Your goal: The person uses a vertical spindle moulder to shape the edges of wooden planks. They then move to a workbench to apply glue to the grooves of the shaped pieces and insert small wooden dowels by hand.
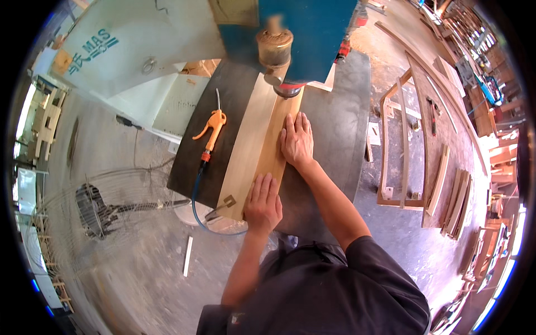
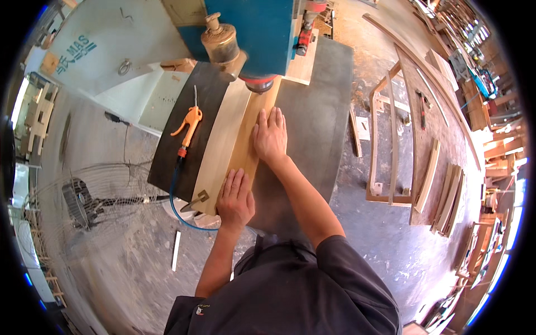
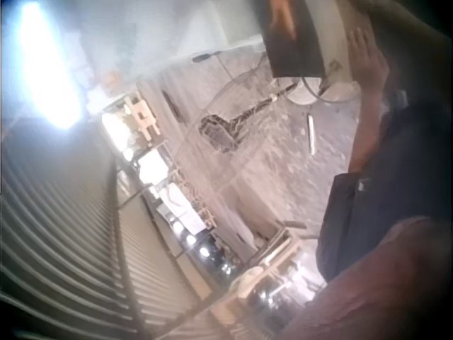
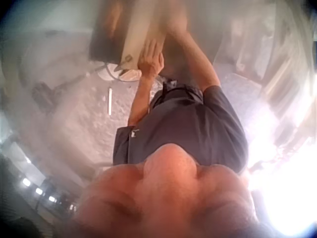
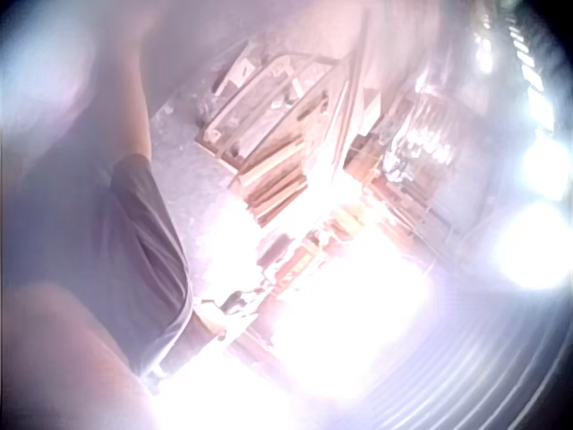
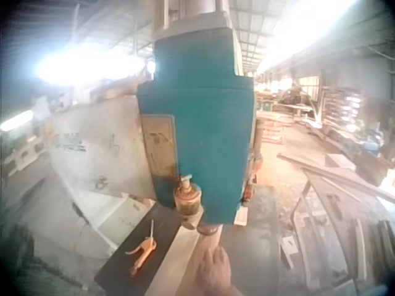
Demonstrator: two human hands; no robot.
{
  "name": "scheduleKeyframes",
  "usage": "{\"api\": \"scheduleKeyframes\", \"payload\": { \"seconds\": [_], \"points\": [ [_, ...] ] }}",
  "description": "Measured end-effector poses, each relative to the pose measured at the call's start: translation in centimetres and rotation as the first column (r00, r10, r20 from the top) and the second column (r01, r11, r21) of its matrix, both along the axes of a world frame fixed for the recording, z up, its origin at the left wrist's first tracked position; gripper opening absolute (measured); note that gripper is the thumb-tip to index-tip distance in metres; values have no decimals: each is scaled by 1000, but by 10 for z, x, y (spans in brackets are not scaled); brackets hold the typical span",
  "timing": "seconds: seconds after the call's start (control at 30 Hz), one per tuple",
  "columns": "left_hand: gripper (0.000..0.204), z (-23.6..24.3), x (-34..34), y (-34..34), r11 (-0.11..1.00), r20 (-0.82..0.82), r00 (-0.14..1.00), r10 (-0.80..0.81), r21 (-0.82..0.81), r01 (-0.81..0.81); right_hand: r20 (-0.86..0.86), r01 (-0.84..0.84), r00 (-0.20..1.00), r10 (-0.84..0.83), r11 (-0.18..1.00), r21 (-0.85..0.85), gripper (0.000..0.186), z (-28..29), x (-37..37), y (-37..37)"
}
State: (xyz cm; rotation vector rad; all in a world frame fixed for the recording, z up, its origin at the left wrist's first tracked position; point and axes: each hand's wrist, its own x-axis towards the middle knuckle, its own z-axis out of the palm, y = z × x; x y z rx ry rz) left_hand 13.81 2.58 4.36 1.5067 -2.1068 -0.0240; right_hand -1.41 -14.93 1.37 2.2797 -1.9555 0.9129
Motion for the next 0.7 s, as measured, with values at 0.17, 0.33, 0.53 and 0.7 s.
{"api": "scheduleKeyframes", "payload": {
  "seconds": [0.17, 0.33, 0.53, 0.7],
  "points": [
    [43, 2, -5, -4, 1000, -33, 999, 10, -15, -10, -9, 1, 1000, -1, 1000, 2, 55, -3, -7, -5],
    [41, 3, -14, 5, 989, -11, 991, 132, -60, -132, -12, -76, 997, 77, 996, 55, 60, 1, -19, -7],
    [35, -7, -51, 25, 876, 26, 877, 479, -73, -476, 37, -278, 960, 276, 956, 89, 69, 9, -45, -9],
    [39, -25, -87, 20, 642, 35, 645, 763, -158, -750, 68, -489, 871, 487, 872, 29, 67, 6, -87, -22]
  ]
}}
